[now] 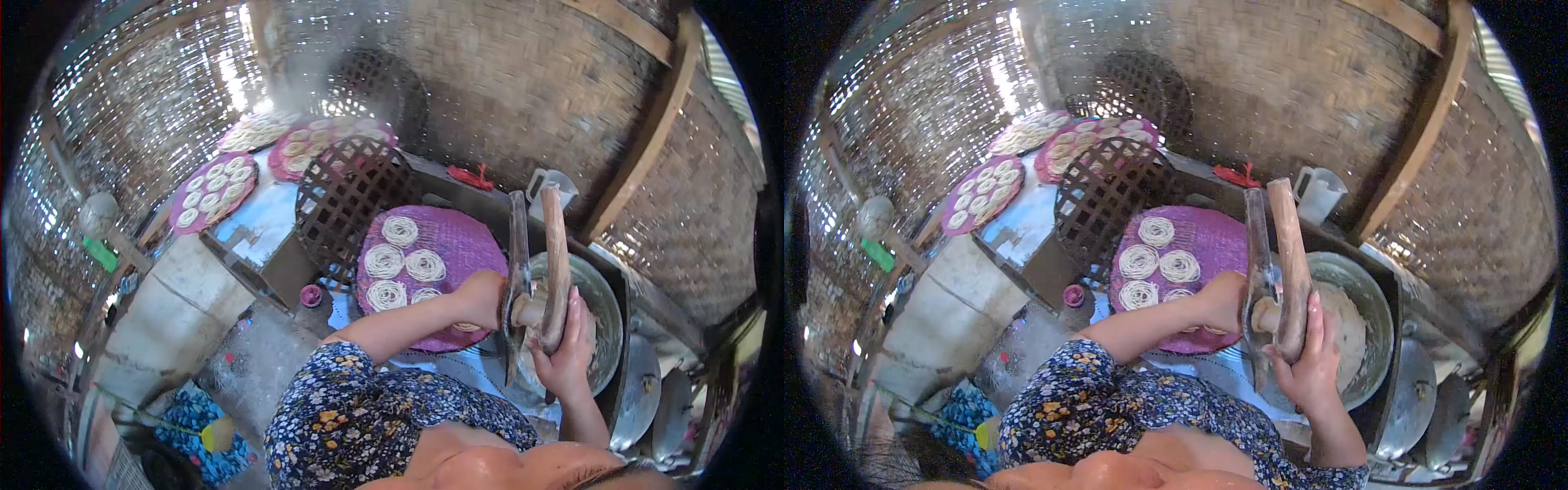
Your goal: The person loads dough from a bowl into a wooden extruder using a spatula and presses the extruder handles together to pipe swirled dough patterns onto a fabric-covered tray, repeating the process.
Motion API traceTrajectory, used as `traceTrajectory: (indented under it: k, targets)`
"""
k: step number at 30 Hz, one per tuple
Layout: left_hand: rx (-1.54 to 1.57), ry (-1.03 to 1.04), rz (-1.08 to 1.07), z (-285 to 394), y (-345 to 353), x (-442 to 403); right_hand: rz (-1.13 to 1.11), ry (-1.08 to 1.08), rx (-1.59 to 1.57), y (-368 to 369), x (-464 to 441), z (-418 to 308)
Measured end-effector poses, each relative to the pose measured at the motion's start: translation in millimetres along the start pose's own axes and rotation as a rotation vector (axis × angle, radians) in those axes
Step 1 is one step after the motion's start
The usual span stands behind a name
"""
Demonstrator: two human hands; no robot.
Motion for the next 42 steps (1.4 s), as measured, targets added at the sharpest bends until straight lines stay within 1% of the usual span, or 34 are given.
traceTrajectory:
  k: [3,4,5,6,7,8,9,11,12,13,14,15,16,17,19,21,22,23,24,26,28,30,31,32,35,36,37,39,40,42]
  targets:
    - [0.003,-0.085,0.116,-5,-5,9,-0.037,0.024,-0.065,22,-6,3]
    - [-0.011,-0.095,0.169,-12,-4,12,-0.094,0.082,-0.096,29,-10,7]
    - [-0.023,-0.103,0.22,-20,-3,15,-0.147,0.051,-0.142,34,-15,3]
    - [0.078,-0.127,0.21,-32,2,20,-0.202,0.02,-0.187,38,-21,1]
    - [0.129,-0.134,0.254,-33,-5,28,-0.256,-0.011,-0.232,42,-27,-1]
    - [0.179,-0.142,0.297,-33,-16,38,-0.254,-0.201,-0.264,45,-34,0]
    - [0.228,-0.15,0.341,-34,-27,50,-0.322,-0.04,-0.537,55,-38,18]
    - [0.256,-0.19,0.352,-46,-45,77,-0.452,0.291,-1.078,83,-40,50]
    - [0.206,-0.198,0.383,-54,-53,94,-0.331,0.417,-0.891,99,-38,81]
    - [0.158,-0.209,0.415,-63,-58,113,-0.31,0.504,-0.682,127,-28,123]
    - [0.357,-0.284,0.448,-79,-60,135,-0.289,0.584,-0.473,155,-16,164]
    - [0.554,-0.359,0.479,-97,-61,157,-0.331,0.717,-0.498,183,-1,187]
    - [0.228,-0.233,0.454,-113,-62,172,-0.377,0.849,-0.521,203,14,203]
    - [-0.097,-0.108,0.419,-122,-59,186,-0.403,0.951,-0.725,219,24,209]
    - [0.484,-0.31,0.569,-134,-70,215,-0.456,1.148,-1.136,239,31,198]
    - [0.581,-0.279,0.628,-128,-81,228,-0.465,1.06,-1.134,240,26,191]
    - [0.471,-0.325,0.618,-139,-76,235,-0.454,1.02,-1.137,241,24,189]
    - [0.522,-0.318,0.622,-142,-71,237,-0.437,0.983,-1.138,240,24,189]
    - [0.574,-0.307,0.624,-143,-71,233,-0.449,0.984,-1.128,238,26,188]
    - [0.728,-0.357,0.639,-144,-67,223,-0.468,1.031,-1.131,230,38,182]
    - [0.933,-0.484,0.66,-129,-67,211,-0.478,1.107,-1.171,221,53,168]
    - [0.527,-0.257,0.569,-111,-82,194,-0.478,1.21,-1.252,217,75,154]
    - [0.326,-0.142,0.517,-102,-84,186,-0.484,1.227,-1.312,212,83,139]
    - [0.274,-0.157,0.447,-109,-74,180,-0.489,1.243,-1.374,207,89,123]
    - [0.571,-0.156,0.438,-90,-76,154,-0.556,1.295,-1.52,205,109,78]
    - [0.517,-0.138,0.389,-92,-70,147,-0.588,1.313,-1.564,205,116,69]
    - [0.463,-0.117,0.341,-92,-65,138,-0.718,1.246,-1.49,203,125,68]
    - [0.619,-0.196,0.312,-90,-60,128,-0.97,1.094,-1.335,197,142,71]
    - [0.6,-0.156,0.317,-81,-67,120,-1.126,0.96,-0.987,170,123,69]
    - [0.594,-0.161,0.376,-74,-71,104,-0.956,0.767,-1.244,129,86,61]
Point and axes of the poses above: each hand's wrist, its own x-axis away from the middle knuckle, its own y-axis out of the palm, z = x × y, the point moved 7 cm from there along -x, towards the middle knuckle, and after that the axes turned 1 degree about y, right-handed, at the moved point
